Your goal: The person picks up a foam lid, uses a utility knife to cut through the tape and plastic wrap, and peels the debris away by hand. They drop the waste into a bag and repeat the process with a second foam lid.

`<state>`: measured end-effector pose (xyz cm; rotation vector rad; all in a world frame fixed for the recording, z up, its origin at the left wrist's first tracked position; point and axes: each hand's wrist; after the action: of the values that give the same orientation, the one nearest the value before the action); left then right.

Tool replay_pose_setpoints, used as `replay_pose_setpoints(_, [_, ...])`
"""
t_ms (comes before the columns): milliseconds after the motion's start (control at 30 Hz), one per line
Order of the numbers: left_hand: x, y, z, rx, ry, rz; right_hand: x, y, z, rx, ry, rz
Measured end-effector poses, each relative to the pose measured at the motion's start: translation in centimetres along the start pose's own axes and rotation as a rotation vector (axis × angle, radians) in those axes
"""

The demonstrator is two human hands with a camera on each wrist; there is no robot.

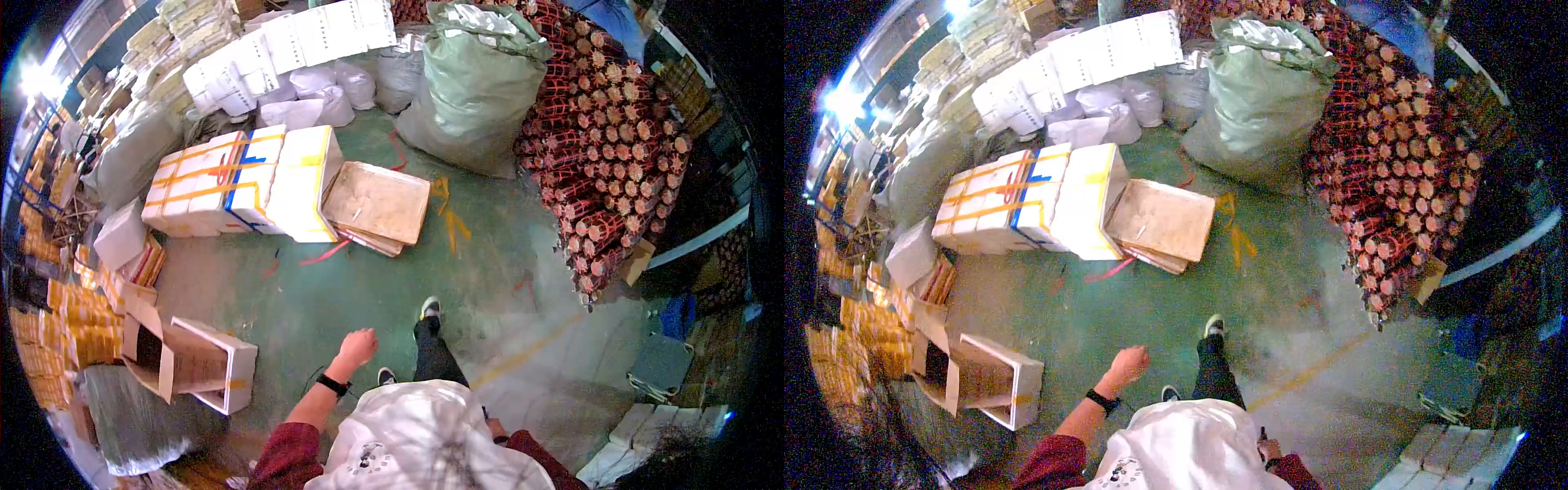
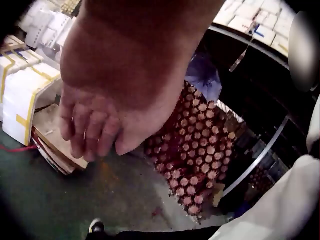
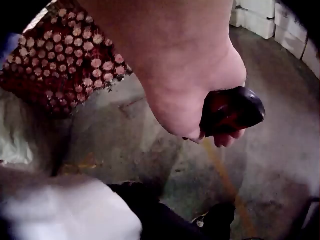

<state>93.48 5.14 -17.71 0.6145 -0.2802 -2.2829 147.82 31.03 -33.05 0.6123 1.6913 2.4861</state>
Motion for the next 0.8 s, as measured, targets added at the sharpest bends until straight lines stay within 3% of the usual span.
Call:
replay_pose_setpoints(133, [3.1, -13.1, -2.5, 0.171, 0.075, 0.000, 12.8, -4.9, -1.4, -0.026, 0.070, 0.016])
replay_pose_setpoints(200, [4.4, -18.1, -4.3, 0.261, 0.072, 0.016, 19.7, -8.2, -2.4, -0.198, 0.399, 0.212])
replay_pose_setpoints(233, [4.5, -20.1, -3.7, 0.281, 0.165, 0.141, 23.7, -9.8, -2.2, -0.289, 0.515, 0.290])
replay_pose_setpoints(267, [5.3, -22.4, -4.9, 0.268, 0.149, 0.241, 27.2, -11.2, -0.2, -0.131, 0.308, 0.197])
replay_pose_setpoints(333, [7.0, -27.7, -6.5, 0.217, 0.278, 0.397, 39.6, -8.8, 1.9, -0.095, -0.076, 0.158])
replay_pose_setpoints(400, [8.4, -33.7, -8.0, 0.204, 0.409, 0.425, 51.1, -5.3, 3.3, -0.021, -0.515, 0.211])
replay_pose_setpoints(433, [9.7, -37.4, -8.9, 0.190, 0.468, 0.434, 53.3, -6.1, 4.0, -0.034, -0.590, 0.175])
replay_pose_setpoints(467, [10.6, -40.1, -10.2, 0.070, 0.515, 0.424, 53.6, -6.9, 4.6, -0.052, -0.664, 0.125])
replay_pose_setpoints(567, [14.7, -49.3, -12.8, 0.144, 0.668, 0.594, 51.9, -7.9, 3.7, -0.215, -0.486, 0.020])
replay_pose_setpoints(633, [17.5, -54.9, -14.1, 0.155, 0.865, 0.749, 49.7, -7.6, 2.8, -0.121, -0.349, -0.146])
replay_pose_setpoints(700, [22.4, -59.3, -20.3, 0.084, 0.952, 0.778, 47.7, -7.4, 0.6, -0.097, -0.318, -0.311])
replay_pose_setpoints(800, [28.8, -65.2, -25.1, 0.024, 0.789, 0.815, 46.5, -8.0, -2.7, -0.115, -0.341, -0.519])
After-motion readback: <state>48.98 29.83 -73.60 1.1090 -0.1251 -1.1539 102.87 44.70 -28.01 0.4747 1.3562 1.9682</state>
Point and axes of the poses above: each hand's wrist, its own y-axis away from the middle knuckle, its own z-axis out of the back of the hand, x = y × z, and after that the axes turned 8 degrees about -y, right-handed
